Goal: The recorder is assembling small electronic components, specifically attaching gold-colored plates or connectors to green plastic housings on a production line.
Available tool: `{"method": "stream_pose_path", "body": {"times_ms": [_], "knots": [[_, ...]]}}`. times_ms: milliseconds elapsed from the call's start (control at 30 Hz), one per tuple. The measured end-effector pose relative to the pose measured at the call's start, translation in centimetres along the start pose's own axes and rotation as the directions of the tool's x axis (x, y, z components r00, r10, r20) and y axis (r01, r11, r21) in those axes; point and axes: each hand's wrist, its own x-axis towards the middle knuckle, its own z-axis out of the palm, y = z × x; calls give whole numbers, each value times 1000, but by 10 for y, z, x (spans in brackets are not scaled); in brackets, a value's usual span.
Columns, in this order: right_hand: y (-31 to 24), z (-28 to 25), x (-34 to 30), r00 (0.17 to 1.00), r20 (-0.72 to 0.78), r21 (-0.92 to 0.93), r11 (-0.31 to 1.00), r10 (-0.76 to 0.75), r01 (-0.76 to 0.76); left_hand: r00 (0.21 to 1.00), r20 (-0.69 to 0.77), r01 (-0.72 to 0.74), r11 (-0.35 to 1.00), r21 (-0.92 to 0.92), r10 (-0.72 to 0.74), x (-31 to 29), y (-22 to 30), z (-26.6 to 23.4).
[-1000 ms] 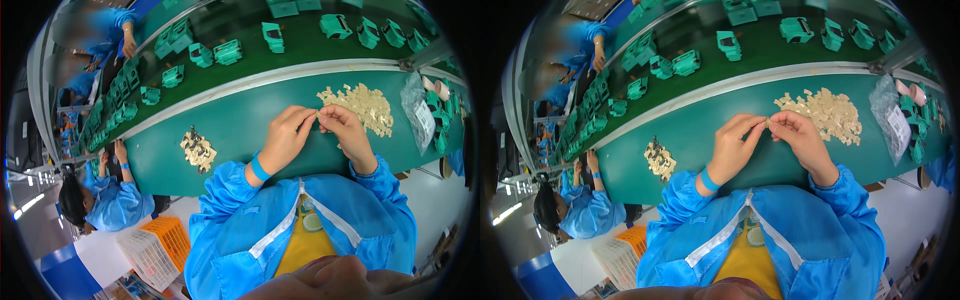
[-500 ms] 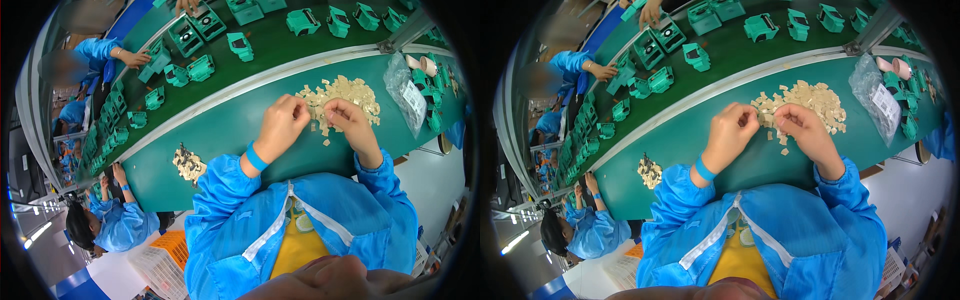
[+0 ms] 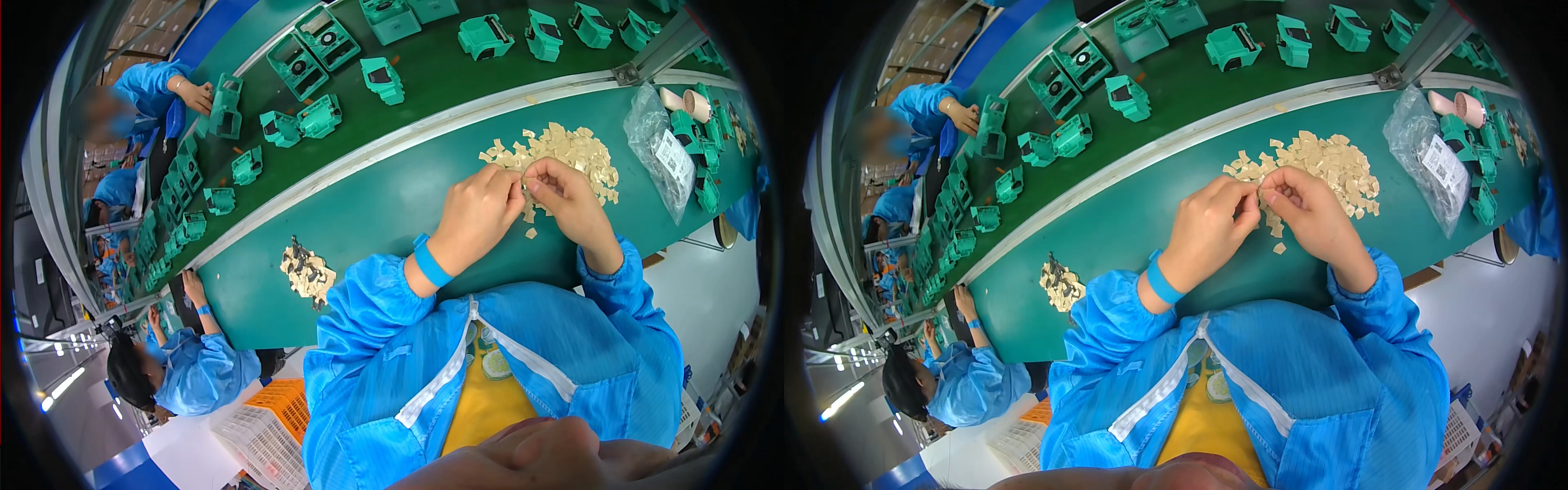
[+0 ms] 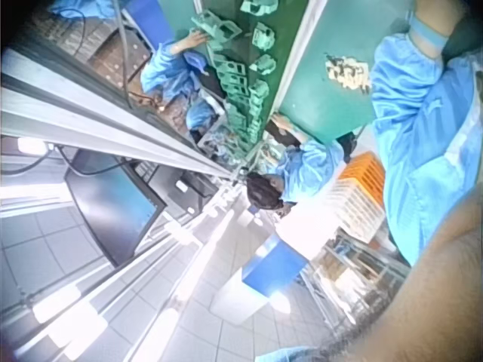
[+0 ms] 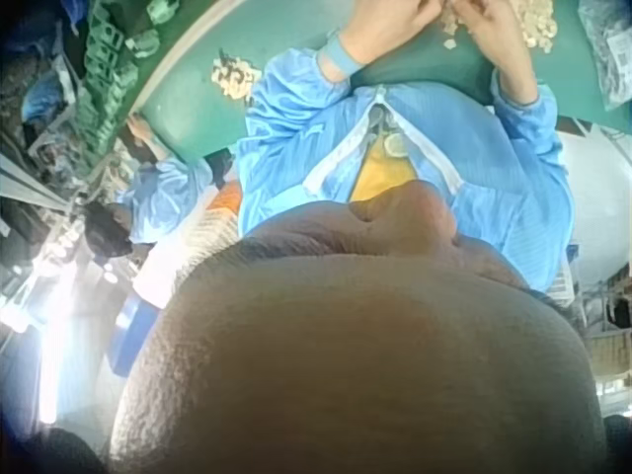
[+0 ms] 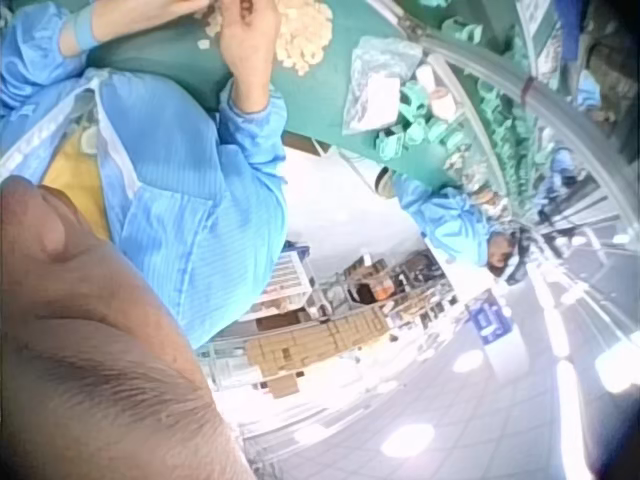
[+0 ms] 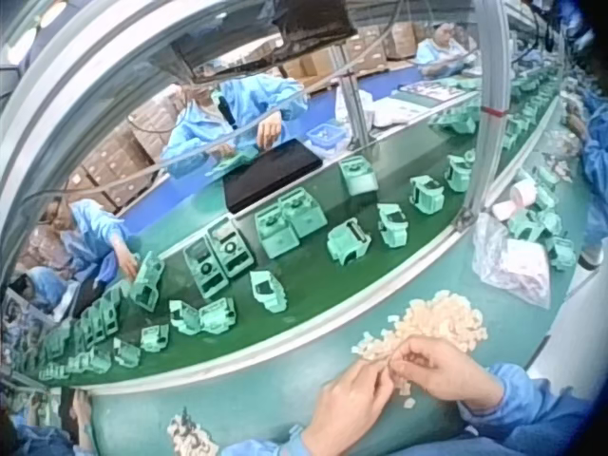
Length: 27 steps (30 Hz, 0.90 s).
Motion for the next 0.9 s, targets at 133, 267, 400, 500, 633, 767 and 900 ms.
{"method": "stream_pose_path", "body": {"times_ms": [133,267,400,500,633,767,900], "knots": [[-8,-3,0,1000,-12,56,998,29,-28,999,-2,54,998,-45,-54,2,-9,2],[-10,-5,-1,999,-40,16,1000,25,-25,999,-46,25,999,-29,-26,0,1,-1],[-15,6,-3,999,-53,-40,999,13,-15,997,-61,-48,999,11,48,0,2,2],[-14,5,-3,999,-46,-134,991,-29,23,996,-59,-63,997,34,65,-1,1,3],[-15,2,-2,996,1,-222,971,-91,89,999,-26,-33,998,46,35,-1,-1,3],[-16,2,-1,999,-25,-120,993,-19,16,999,-36,-15,999,-47,13,2,-1,3],[-15,2,1,997,-33,-193,979,-69,62,1000,-19,-22,1000,-18,22,4,-2,3]]}}
